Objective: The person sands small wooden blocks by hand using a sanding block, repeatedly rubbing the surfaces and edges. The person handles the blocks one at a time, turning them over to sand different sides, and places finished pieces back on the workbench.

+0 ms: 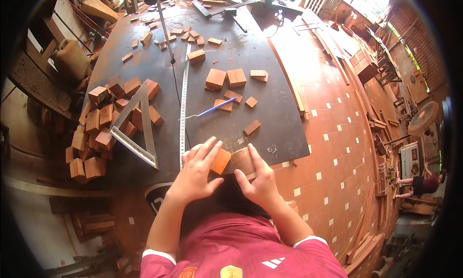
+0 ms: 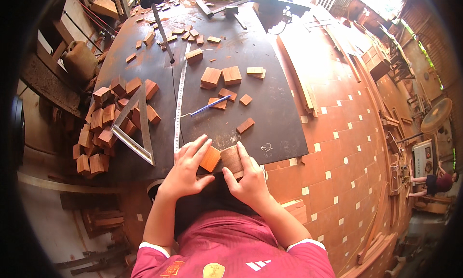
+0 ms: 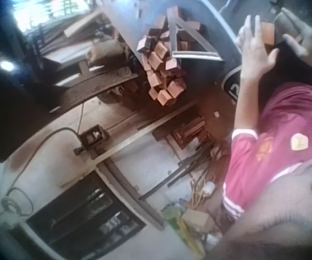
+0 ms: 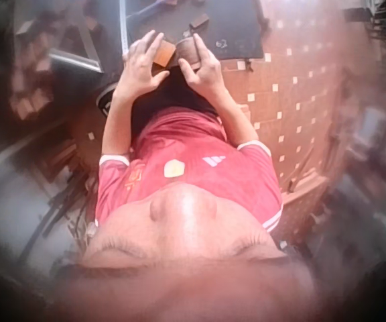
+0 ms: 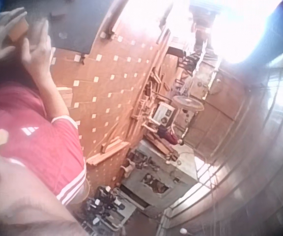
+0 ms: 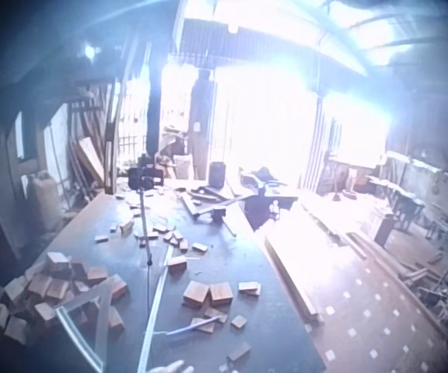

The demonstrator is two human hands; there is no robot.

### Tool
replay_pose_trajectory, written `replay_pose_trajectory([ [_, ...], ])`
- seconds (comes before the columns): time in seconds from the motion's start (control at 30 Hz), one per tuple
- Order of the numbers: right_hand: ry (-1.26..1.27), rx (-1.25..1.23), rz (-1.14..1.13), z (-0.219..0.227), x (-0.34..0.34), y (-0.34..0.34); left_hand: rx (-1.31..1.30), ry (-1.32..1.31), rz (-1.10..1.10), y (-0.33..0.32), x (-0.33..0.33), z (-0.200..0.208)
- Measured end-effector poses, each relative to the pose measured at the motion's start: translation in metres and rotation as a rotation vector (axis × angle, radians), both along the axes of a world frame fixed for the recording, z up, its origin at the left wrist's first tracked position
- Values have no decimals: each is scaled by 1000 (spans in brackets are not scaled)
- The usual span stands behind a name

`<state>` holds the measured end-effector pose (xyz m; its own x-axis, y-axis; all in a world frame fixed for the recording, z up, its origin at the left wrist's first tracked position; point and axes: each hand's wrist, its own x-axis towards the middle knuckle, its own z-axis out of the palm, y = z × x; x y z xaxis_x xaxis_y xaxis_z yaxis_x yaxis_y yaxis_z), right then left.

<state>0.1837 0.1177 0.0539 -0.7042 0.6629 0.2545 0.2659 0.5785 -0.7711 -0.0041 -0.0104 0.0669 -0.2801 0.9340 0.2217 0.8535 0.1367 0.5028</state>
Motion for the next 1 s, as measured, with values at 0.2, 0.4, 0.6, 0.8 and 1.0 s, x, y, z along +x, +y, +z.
replay_pose_trajectory([
  [0.2,28,-7,-31,-5,-5,6,-2,-73,186,16,-7,-21],
  [0.4,27,14,9,1,-25,10,174,-72,251,17,-1,-34],
  [0.6,-4,26,54,-6,-29,-2,223,-105,252,15,-2,-47],
  [0.8,-4,72,72,-10,-63,18,222,-70,256,15,-2,-48],
  [1.0,-78,125,120,0,-29,2,208,-74,270,12,0,-48],
])
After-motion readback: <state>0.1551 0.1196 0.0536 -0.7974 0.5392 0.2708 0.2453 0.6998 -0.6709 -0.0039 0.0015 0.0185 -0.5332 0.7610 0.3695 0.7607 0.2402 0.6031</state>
